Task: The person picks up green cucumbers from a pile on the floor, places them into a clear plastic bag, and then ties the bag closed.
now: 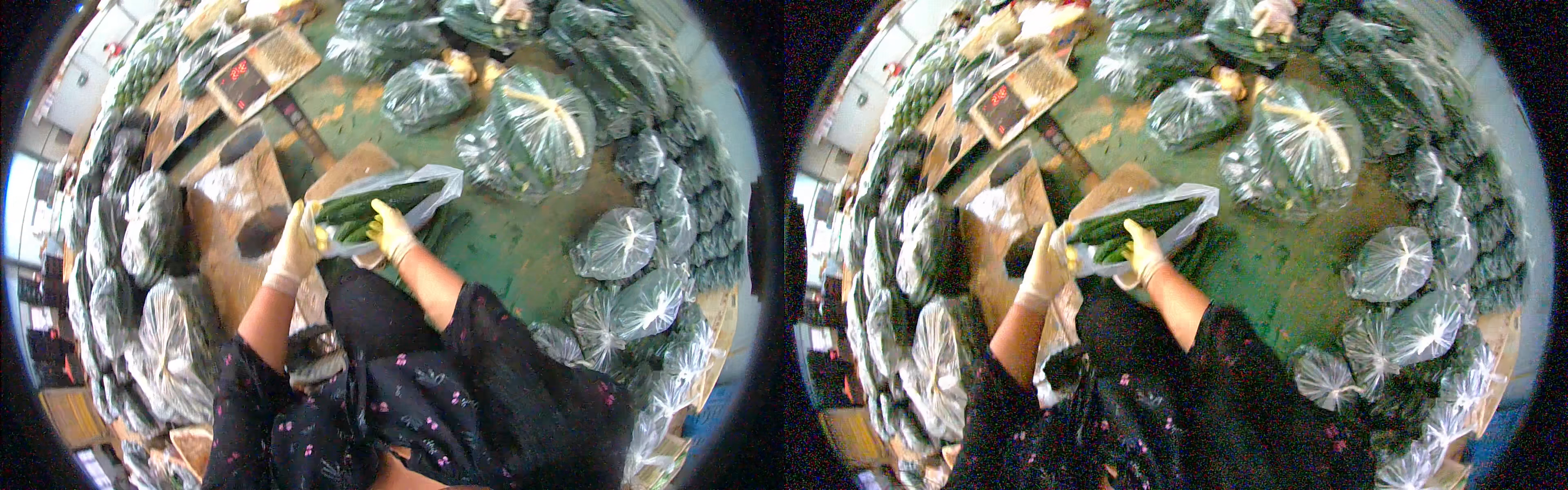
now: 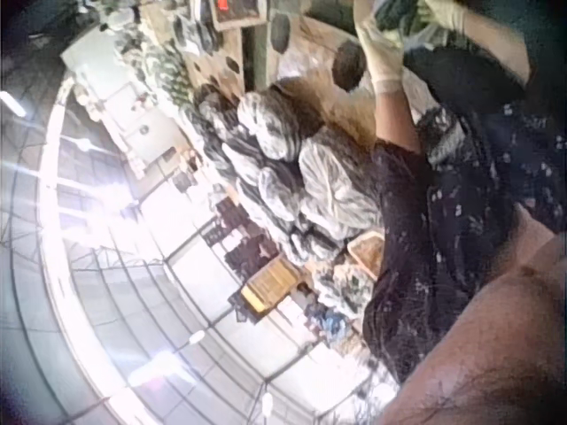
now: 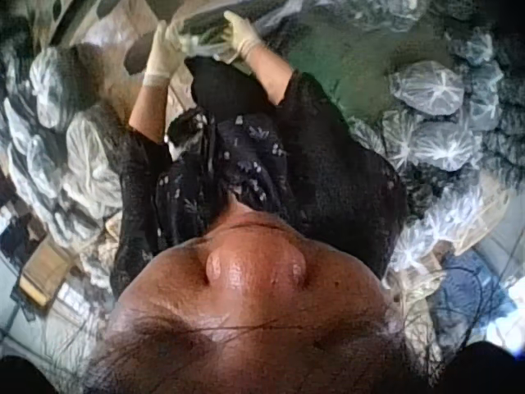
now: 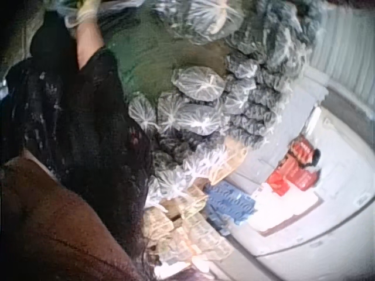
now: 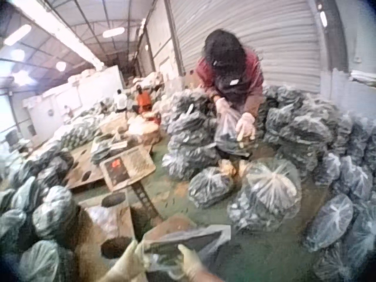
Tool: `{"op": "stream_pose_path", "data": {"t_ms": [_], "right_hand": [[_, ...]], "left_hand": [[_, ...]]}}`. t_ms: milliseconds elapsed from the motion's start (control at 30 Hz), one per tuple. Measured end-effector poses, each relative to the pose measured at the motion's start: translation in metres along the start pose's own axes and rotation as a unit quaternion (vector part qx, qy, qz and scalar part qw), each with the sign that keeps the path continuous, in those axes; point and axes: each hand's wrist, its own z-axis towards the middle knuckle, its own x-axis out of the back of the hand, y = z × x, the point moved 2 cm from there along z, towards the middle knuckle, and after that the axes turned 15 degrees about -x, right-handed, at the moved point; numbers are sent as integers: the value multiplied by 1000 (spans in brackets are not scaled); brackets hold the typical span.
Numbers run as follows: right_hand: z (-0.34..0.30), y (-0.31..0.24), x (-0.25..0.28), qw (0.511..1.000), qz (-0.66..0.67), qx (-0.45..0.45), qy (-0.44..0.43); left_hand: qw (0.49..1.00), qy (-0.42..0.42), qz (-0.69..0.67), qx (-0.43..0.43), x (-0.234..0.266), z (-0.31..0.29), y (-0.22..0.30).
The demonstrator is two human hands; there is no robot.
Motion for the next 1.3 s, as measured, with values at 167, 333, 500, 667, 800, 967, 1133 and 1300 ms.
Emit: {"op": "stream_pose_path", "data": {"t_ms": [167, 333, 500, 667, 800, 967, 1133, 1300], "right_hand": [[33, -27, 59, 987, -69, -133, -65], [41, -112, 133, 990, -71, -44, 112], [-9, -137, 70, 965, -227, 107, 79], [-34, -153, 9, 939, -282, 198, -16], [-40, -162, 2, 793, -496, 352, 35], [-50, -151, 13, 586, -765, 199, 178], [-83, -113, 1, 551, -772, 264, 176], [-77, -47, -45, 618, -709, 338, -10]], "left_hand": [[999, -17, -48, 7, 20, -3, -8], [998, 60, -29, -6, 6, 0, -6], [999, 36, 3, 4, 22, -2, -5], [999, 42, 30, -10, 27, 7, 29], [1000, -27, -4, -16, 34, 16, 44], [1000, 27, -6, 2, 13, -4, 2], [999, 43, -1, -17, 9, -13, -2], [973, -161, -164, 33, 28, -17, -1]]}}
